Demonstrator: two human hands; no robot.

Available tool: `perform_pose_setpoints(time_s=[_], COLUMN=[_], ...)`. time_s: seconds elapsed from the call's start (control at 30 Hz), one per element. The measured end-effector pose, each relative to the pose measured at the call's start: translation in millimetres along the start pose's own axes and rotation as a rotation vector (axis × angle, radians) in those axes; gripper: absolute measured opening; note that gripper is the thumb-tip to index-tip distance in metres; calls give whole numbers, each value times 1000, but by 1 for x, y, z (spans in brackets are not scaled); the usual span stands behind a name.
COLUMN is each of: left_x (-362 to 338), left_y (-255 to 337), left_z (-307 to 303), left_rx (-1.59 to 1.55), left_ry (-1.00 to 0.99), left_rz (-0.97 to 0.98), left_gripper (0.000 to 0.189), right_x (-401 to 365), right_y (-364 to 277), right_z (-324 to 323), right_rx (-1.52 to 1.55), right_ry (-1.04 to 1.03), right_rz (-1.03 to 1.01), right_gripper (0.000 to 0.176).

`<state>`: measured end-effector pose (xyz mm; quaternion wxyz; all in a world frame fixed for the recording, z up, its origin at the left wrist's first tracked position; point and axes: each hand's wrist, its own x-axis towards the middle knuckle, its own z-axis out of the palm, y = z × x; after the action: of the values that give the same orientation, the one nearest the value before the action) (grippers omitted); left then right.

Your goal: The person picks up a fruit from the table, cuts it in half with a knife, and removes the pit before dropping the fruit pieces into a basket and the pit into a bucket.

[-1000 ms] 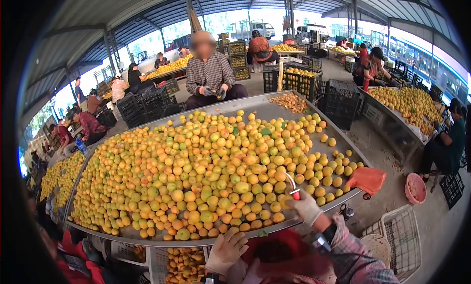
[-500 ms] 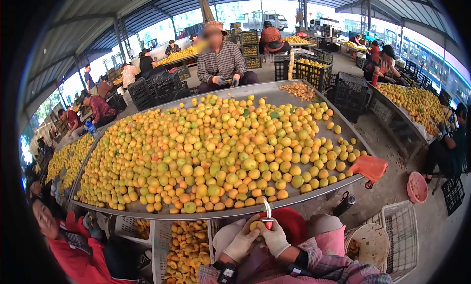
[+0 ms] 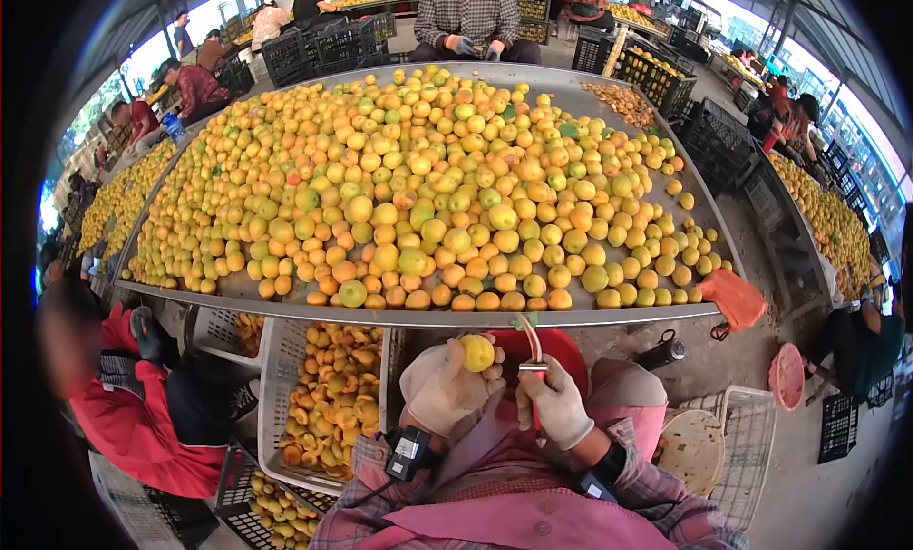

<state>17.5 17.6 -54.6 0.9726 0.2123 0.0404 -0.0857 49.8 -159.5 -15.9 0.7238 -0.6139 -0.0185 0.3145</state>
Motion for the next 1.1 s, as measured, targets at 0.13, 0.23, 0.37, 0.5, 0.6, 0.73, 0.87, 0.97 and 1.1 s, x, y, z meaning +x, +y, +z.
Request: perform_pose_setpoints(time_s=[0.13, 0.23, 0.37, 0.5, 0.6, 0.73, 0.87, 0.97, 1.1], left_x=[3, 3, -3, -2, 6, 2, 2, 1, 0], left_y=[4, 11, 19, 11, -6, 1, 0, -6, -3], left_z=[4, 14, 13, -18, -16, -26, -41, -38, -13], left_rx=[381, -6, 1524, 2019, 916, 773, 705, 769, 933], left_ry=[82, 156, 85, 147, 270, 95, 17, 67, 140], left_rz=[105, 2, 434, 439, 392, 227, 119, 151, 351], left_gripper=[65, 57, 44, 38, 35, 51, 66, 63, 54], right_x=[8, 20, 29, 19, 16, 12, 11, 12, 11], right_y=[11, 34, 46, 25, 32, 33, 34, 36, 35], right_z=[3, 5, 9, 20, 18, 18, 19, 20, 21], right_rx=[-71, -193, -558, -693, -760, -845, -922, -954, -983], right_ry=[3, 39, 146, 155, 159, 157, 171, 181, 188], right_rz=[-1, -206, -490, -592, -543, -473, -453, -464, -456], right_gripper=[13, 17, 20, 36, 52, 57, 58, 59, 59])
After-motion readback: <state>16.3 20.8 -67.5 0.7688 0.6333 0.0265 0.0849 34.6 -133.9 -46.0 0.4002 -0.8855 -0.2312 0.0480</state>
